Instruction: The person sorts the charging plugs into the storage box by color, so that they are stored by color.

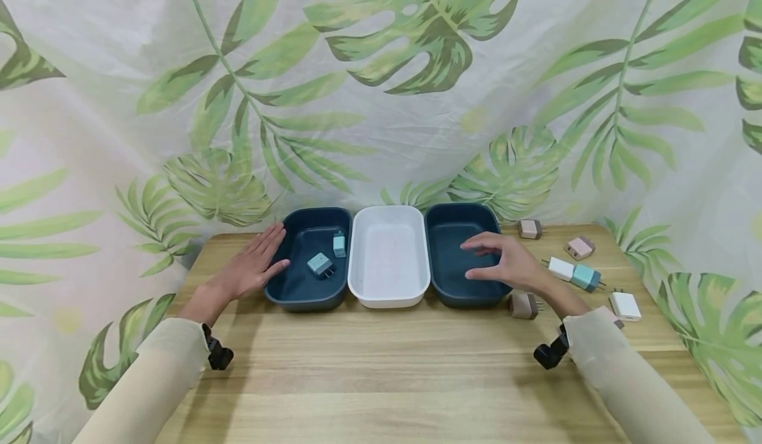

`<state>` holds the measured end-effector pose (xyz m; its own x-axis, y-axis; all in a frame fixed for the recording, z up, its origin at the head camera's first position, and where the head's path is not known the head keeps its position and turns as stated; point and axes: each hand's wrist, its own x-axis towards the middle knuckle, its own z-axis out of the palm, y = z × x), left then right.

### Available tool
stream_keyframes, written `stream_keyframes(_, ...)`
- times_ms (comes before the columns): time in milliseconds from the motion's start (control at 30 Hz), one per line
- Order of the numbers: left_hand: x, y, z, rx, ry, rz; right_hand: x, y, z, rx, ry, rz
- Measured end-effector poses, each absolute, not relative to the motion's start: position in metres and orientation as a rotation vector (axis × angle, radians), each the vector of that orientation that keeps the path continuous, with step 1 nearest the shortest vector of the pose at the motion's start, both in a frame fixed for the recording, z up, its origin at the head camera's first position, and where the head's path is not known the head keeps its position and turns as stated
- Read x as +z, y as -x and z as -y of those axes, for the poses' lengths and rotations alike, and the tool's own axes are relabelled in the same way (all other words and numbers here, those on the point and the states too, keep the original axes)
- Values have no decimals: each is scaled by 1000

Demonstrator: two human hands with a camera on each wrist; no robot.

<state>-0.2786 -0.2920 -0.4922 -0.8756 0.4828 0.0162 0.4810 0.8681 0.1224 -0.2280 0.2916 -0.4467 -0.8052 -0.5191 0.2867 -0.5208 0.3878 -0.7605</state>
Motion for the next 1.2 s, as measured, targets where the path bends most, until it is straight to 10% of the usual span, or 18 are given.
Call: stream_keyframes(1200,-492,280,293,125,-766,-3022,-433,221,-350,1157,-875,2647)
